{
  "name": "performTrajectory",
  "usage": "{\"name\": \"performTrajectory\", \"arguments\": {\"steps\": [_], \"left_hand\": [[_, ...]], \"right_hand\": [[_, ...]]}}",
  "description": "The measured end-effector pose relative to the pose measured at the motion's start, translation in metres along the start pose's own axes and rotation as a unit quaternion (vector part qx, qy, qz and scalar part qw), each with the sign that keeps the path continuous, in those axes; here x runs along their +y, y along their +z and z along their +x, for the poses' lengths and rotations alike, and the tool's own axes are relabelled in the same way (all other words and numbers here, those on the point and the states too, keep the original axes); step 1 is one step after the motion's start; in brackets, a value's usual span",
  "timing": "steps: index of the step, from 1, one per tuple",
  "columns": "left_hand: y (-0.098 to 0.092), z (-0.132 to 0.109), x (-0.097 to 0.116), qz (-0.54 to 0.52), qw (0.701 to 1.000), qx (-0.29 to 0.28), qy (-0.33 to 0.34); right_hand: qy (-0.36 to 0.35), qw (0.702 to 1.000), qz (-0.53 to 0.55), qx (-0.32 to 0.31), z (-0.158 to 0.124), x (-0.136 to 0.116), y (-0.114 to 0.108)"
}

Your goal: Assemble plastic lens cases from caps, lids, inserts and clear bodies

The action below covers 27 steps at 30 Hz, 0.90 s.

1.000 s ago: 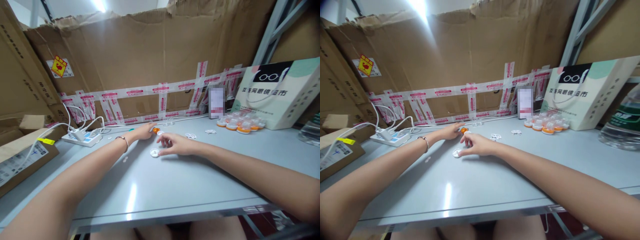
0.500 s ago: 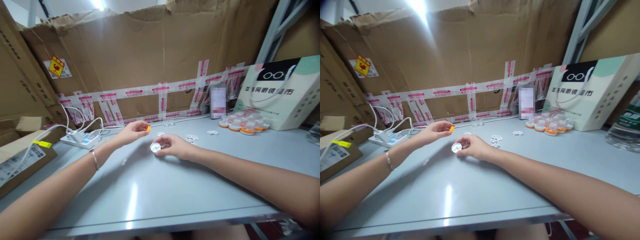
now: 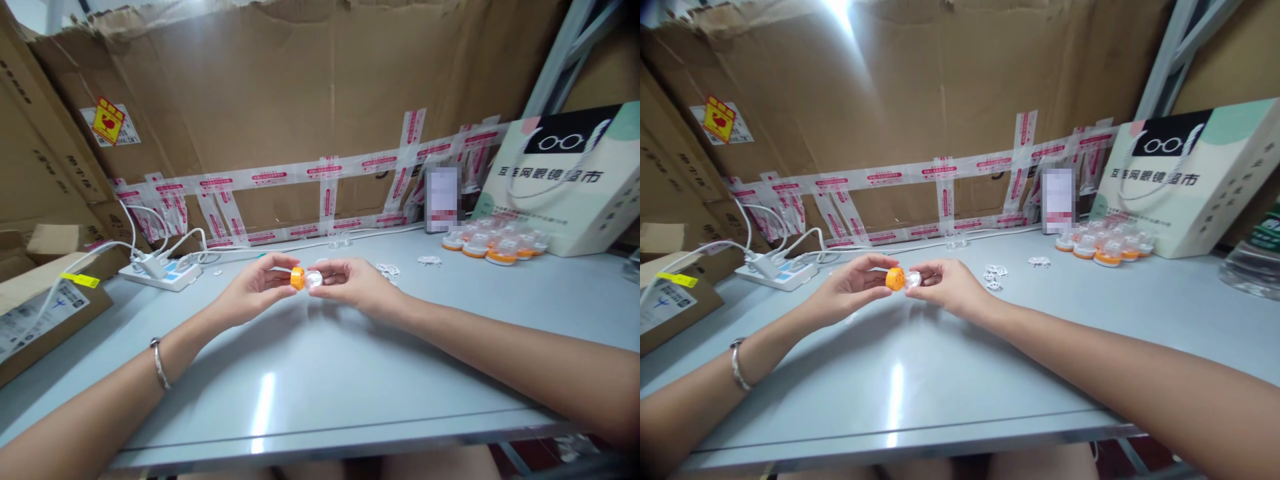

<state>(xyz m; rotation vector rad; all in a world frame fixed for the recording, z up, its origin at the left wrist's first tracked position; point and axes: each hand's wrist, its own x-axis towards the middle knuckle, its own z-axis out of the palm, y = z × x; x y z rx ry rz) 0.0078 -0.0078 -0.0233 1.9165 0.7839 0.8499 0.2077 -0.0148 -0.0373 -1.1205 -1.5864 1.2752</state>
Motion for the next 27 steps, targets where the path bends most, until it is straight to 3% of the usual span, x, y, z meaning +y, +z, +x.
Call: {"name": "performTrajectory", "arguments": {"steps": [7, 15, 27], "left_hand": [[0.0008, -0.0010, 0.0037, 0.057, 0.998, 0.021, 0.012], [0.0028, 0.0016, 0.0064, 0.044, 0.998, 0.026, -0.027], [0.0045, 0.0030, 0.0039, 0.040, 0.998, 0.033, -0.031]], "right_hand": [[-0.021, 1.000, -0.020, 0.011, -0.0006, -0.0002, 0.0003], [-0.048, 0.999, -0.010, 0.004, -0.0017, 0.0050, 0.0029], [-0.054, 0.998, -0.006, 0.018, -0.0038, 0.0030, 0.0067]]}}
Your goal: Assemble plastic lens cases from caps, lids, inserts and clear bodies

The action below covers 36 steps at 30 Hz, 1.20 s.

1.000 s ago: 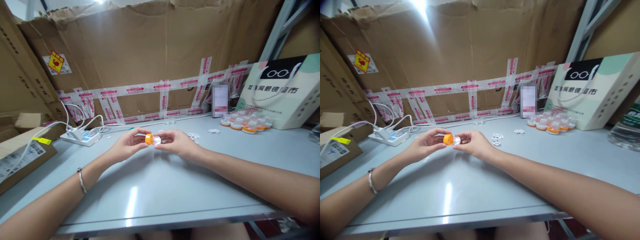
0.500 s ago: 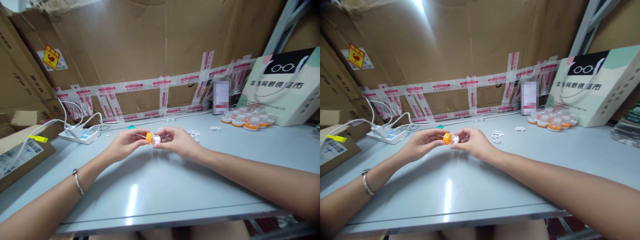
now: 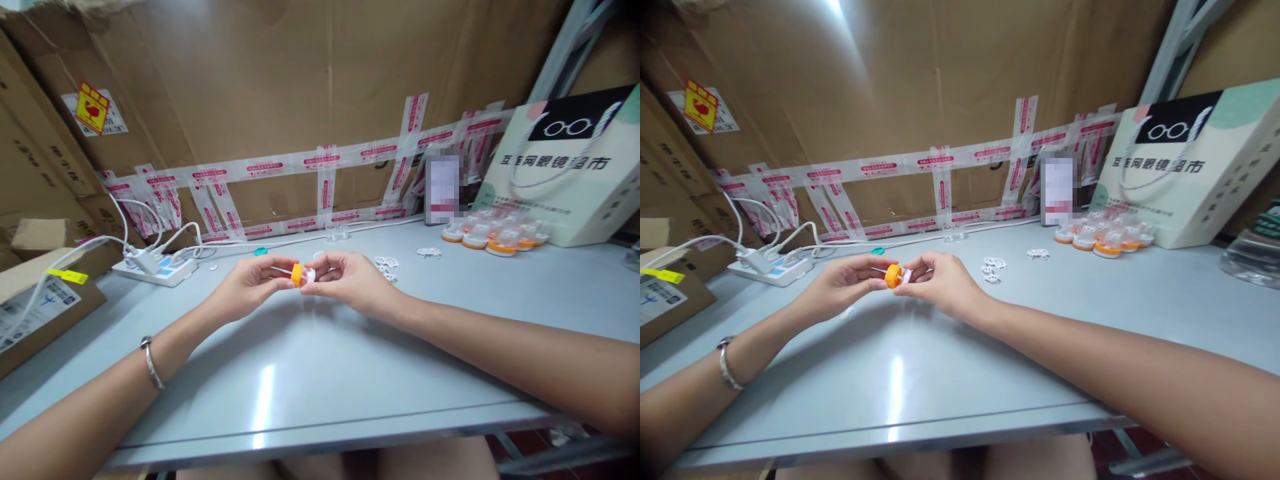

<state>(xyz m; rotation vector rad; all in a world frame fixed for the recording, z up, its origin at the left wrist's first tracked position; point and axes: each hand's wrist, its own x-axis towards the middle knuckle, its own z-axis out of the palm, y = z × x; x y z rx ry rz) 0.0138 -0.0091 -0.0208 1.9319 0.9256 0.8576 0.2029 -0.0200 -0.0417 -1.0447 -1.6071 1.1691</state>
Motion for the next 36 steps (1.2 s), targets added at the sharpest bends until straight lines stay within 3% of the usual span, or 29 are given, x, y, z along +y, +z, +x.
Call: {"name": "performTrajectory", "arguments": {"steps": [36], "left_hand": [[0.0031, -0.0037, 0.0000, 0.043, 0.999, 0.002, 0.026]], "right_hand": [[-0.038, 0.999, -0.038, -0.007, -0.0040, 0.0011, 0.0030]]}}
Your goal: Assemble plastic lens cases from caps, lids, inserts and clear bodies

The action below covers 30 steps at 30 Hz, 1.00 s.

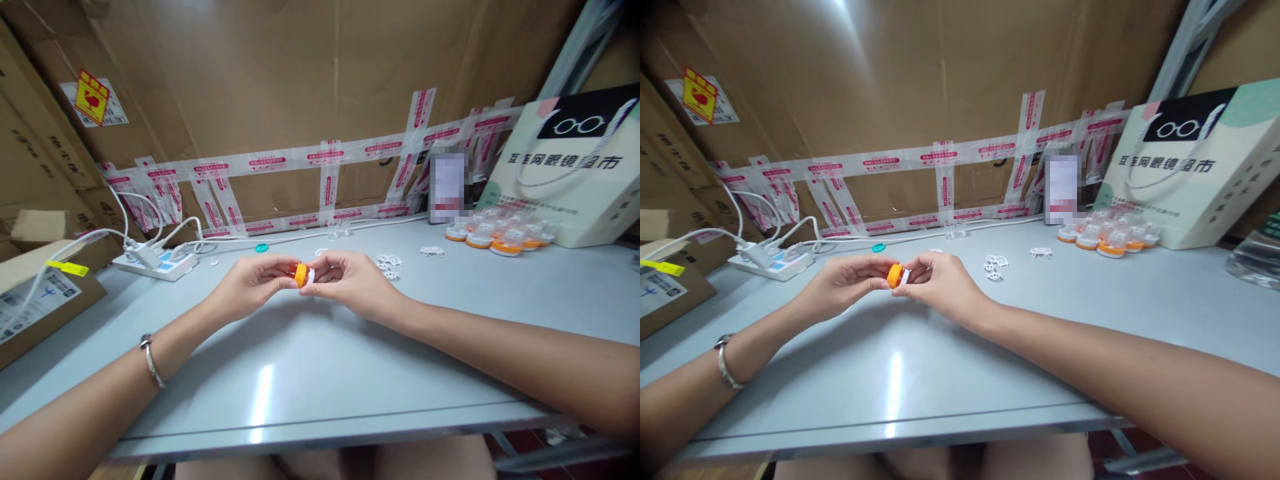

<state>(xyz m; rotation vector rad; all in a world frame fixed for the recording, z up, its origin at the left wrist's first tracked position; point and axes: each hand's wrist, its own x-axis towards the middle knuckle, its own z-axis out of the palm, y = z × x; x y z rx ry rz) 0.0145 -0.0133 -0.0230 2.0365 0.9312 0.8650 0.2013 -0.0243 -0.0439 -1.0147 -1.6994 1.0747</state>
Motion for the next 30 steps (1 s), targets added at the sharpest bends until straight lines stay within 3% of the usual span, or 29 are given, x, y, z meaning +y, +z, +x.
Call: {"name": "performTrajectory", "arguments": {"steps": [9, 23, 30], "left_hand": [[0.0033, -0.0021, 0.0060, 0.124, 0.989, 0.019, 0.077], [0.0047, -0.0030, 0.0051, 0.171, 0.980, 0.044, 0.088], [0.0048, -0.0045, 0.0085, 0.257, 0.960, 0.032, 0.110]], "right_hand": [[0.014, 1.000, -0.008, 0.004, -0.0005, -0.0017, -0.0007], [0.014, 0.998, 0.050, 0.022, 0.0003, 0.0041, 0.0032], [0.021, 0.997, 0.076, 0.019, -0.0030, 0.0063, 0.0076]]}}
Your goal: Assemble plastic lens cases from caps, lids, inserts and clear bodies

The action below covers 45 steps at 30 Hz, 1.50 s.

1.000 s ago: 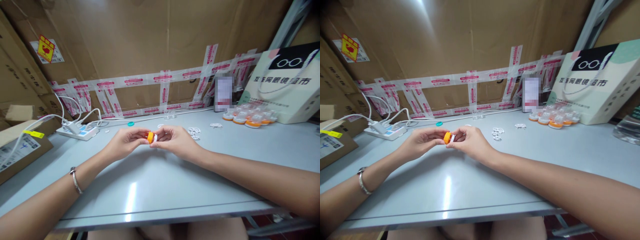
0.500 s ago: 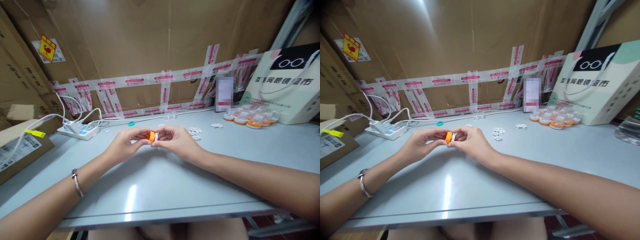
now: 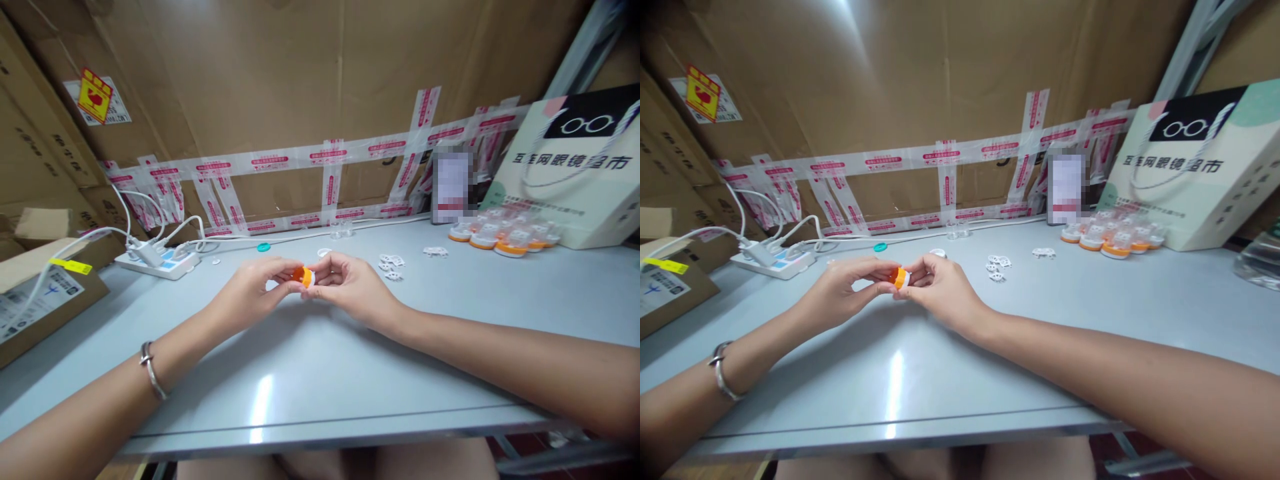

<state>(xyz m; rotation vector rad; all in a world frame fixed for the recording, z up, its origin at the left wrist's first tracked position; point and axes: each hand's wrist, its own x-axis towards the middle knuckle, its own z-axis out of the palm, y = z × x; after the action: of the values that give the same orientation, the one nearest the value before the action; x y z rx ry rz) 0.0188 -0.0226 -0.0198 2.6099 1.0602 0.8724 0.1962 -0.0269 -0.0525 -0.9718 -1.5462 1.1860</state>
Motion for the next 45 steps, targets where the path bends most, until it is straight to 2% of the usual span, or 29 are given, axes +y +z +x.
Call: {"name": "performTrajectory", "arguments": {"steps": [8, 18, 22, 27, 29, 32, 38, 41, 43, 45], "left_hand": [[0.000, -0.001, 0.000, 0.009, 1.000, -0.018, -0.018], [0.001, -0.004, -0.001, -0.004, 0.999, -0.036, 0.011], [0.004, -0.005, -0.005, -0.020, 0.999, -0.041, -0.006], [0.010, -0.006, -0.010, -0.015, 0.999, -0.040, -0.028], [0.013, -0.006, -0.011, -0.017, 0.998, -0.042, -0.034], [0.018, -0.005, -0.012, -0.022, 0.998, -0.049, -0.039], [0.024, -0.005, -0.010, -0.002, 0.998, -0.050, -0.043], [0.025, -0.006, -0.011, 0.013, 0.998, -0.047, -0.046], [0.026, -0.007, -0.012, 0.019, 0.997, -0.051, -0.051], [0.026, -0.008, -0.013, 0.017, 0.997, -0.050, -0.057]], "right_hand": [[0.007, 1.000, 0.017, -0.005, -0.001, 0.001, 0.001], [0.022, 0.999, 0.039, 0.002, 0.001, 0.006, 0.002], [0.071, 0.996, 0.045, -0.011, 0.005, 0.007, 0.000], [0.161, 0.978, 0.113, -0.076, 0.009, 0.003, -0.003], [0.186, 0.968, 0.150, -0.077, 0.010, 0.002, -0.005], [0.195, 0.968, 0.144, -0.063, 0.011, 0.002, -0.007], [0.144, 0.987, 0.019, -0.063, 0.017, 0.014, -0.010], [0.096, 0.991, -0.058, -0.067, 0.025, 0.010, -0.018], [0.041, 0.992, -0.118, -0.024, 0.034, -0.002, -0.035], [-0.028, 0.976, -0.210, 0.060, 0.041, -0.017, -0.064]]}}
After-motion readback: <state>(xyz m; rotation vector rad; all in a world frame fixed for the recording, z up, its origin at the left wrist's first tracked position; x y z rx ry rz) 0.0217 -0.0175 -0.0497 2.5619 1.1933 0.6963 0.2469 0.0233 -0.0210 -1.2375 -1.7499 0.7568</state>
